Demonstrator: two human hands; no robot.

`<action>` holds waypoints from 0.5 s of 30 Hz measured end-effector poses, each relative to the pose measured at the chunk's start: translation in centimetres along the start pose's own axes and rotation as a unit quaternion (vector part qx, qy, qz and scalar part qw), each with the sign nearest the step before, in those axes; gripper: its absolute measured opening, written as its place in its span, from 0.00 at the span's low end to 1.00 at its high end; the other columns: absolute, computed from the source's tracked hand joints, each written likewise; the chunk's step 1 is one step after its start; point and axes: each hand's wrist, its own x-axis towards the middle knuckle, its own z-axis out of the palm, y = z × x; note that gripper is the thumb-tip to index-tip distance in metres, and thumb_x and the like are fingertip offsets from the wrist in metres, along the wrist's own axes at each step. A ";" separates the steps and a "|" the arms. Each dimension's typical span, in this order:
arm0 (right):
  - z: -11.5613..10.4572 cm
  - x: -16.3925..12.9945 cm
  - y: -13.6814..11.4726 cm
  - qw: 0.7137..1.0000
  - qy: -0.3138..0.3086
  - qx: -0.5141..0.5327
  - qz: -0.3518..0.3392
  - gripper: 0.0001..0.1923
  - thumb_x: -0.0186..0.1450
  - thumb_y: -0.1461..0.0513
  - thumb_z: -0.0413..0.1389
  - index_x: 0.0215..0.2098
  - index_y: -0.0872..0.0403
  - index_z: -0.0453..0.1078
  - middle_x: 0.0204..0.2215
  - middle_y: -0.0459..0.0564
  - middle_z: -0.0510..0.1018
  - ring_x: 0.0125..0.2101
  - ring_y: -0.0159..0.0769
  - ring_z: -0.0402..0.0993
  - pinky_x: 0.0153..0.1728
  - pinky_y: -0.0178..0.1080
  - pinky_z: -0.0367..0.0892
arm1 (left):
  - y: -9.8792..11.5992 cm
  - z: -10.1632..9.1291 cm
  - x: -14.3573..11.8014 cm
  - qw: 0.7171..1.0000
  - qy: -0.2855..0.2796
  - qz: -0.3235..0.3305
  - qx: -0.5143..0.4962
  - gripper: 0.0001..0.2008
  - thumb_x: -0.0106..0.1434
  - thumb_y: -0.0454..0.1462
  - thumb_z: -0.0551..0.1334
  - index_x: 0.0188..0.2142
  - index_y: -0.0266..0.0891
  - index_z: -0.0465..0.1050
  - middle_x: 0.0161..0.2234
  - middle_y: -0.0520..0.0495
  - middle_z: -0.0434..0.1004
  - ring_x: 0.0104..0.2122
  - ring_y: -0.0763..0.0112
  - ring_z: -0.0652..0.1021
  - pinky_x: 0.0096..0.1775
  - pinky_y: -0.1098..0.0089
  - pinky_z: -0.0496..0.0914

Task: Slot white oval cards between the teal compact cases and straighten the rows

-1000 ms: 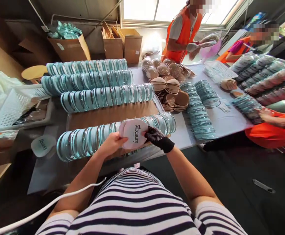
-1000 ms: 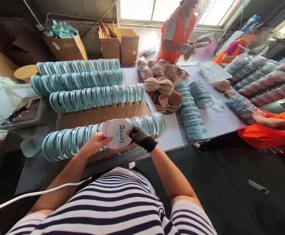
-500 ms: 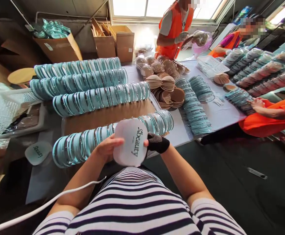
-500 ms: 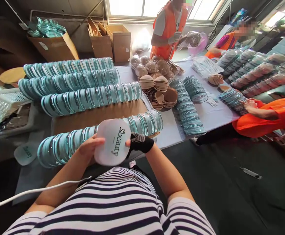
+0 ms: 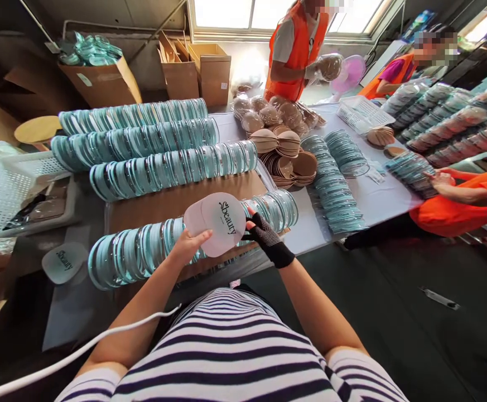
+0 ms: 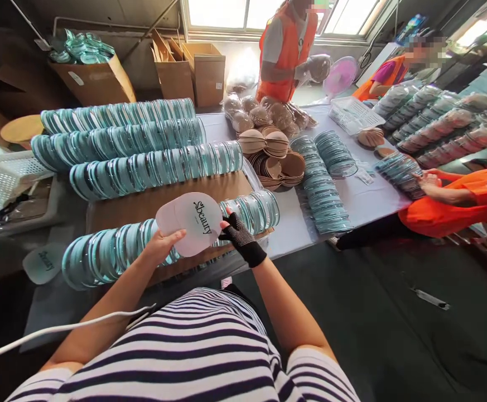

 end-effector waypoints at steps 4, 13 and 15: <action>2.4 -1.7 0.0 0.958 0.105 -0.220 -0.153 0.33 0.63 0.54 0.56 0.65 0.52 0.58 0.64 0.56 0.62 0.65 0.45 0.55 0.67 0.51 0.50 | -0.6 0.1 0.1 0.998 0.057 -0.011 -0.012 0.26 0.46 0.43 0.75 0.44 0.35 0.78 0.43 0.39 0.82 0.46 0.55 0.80 0.52 0.59 0.72; 3.5 -0.9 0.7 0.967 0.226 -0.102 -0.067 0.20 0.64 0.51 0.51 0.48 0.51 0.73 0.44 0.55 0.79 0.48 0.47 0.73 0.53 0.51 0.68 | -0.9 3.1 -0.6 0.988 0.077 -0.037 -0.128 0.27 0.44 0.35 0.76 0.46 0.41 0.77 0.41 0.46 0.83 0.42 0.63 0.81 0.45 0.68 0.76; -0.5 -1.1 0.4 0.938 0.339 -0.045 -0.050 0.24 0.64 0.49 0.49 0.53 0.52 0.68 0.48 0.55 0.77 0.48 0.43 0.72 0.50 0.47 0.69 | -0.5 3.9 -0.3 0.985 0.082 -0.046 -0.142 0.29 0.46 0.34 0.74 0.50 0.43 0.75 0.44 0.46 0.82 0.45 0.62 0.80 0.45 0.68 0.76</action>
